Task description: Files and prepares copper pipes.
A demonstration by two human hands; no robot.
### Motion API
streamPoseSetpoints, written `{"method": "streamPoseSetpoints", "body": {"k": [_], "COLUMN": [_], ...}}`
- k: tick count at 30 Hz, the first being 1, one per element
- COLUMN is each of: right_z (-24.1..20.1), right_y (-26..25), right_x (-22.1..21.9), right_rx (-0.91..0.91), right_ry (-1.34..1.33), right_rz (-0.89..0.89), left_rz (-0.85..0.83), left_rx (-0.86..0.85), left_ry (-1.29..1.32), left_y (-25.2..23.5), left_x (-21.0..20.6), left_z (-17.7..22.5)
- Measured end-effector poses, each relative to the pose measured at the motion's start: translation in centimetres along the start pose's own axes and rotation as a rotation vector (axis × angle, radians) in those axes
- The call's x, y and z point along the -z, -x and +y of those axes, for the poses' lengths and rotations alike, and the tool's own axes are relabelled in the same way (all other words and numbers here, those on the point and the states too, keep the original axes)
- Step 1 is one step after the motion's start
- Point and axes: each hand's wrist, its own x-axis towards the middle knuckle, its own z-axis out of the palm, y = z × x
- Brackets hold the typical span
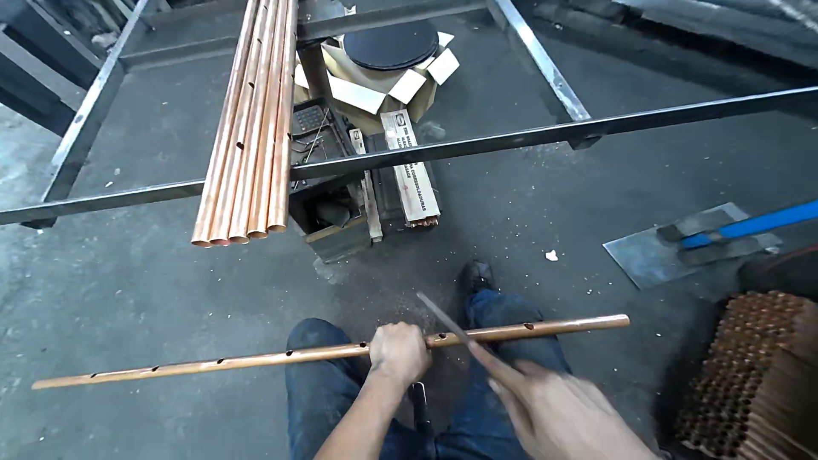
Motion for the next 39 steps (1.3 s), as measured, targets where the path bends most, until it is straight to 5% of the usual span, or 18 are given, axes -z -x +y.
{"method": "streamPoseSetpoints", "body": {"k": [4,7,9,12,18,22,25,27,31,39], "right_z": [-0.1,-0.7,-1.9,-2.0,-2.5,-3.1,-3.4,-2.7,2.0,8.1], "right_y": [3.6,-1.3,-6.0,-7.4,2.2,-3.1,-8.2,-7.1,-1.0,2.9], "right_x": [-0.5,-1.8,-0.6,1.2,1.8,0.0,0.8,1.5,1.0,-1.3], "right_rx": [-0.012,-0.027,-0.087,-0.124,-0.102,-0.155,-0.197,-0.184,-0.141,-0.295], "right_ry": [-0.02,0.033,0.091,0.098,0.016,0.058,0.091,0.048,-0.057,-0.22], "right_rz": [-0.169,-0.143,-0.289,-0.345,-0.285,-0.311,-0.419,-0.328,0.154,0.234], "left_rz": [-0.001,0.023,0.075,0.217,0.571,0.71,0.978,0.975,0.977,0.847], "left_rx": [-0.012,0.0,-0.002,-0.012,-0.031,-0.038,-0.051,-0.101,-0.202,-0.218], "left_ry": [0.01,0.012,0.009,0.014,-0.037,-0.088,-0.145,-0.125,-0.066,-0.071], "left_y": [0.0,-0.3,-0.3,-0.1,-0.8,-1.4,-2.4,-1.9,-0.9,0.0], "left_x": [0.2,-0.4,-0.8,-2.1,-5.2,-6.1,-7.5,-7.5,-7.8,-7.4], "left_z": [0.3,0.3,0.2,0.0,-0.1,-0.1,-0.6,-1.2,-2.1,-2.2]}}
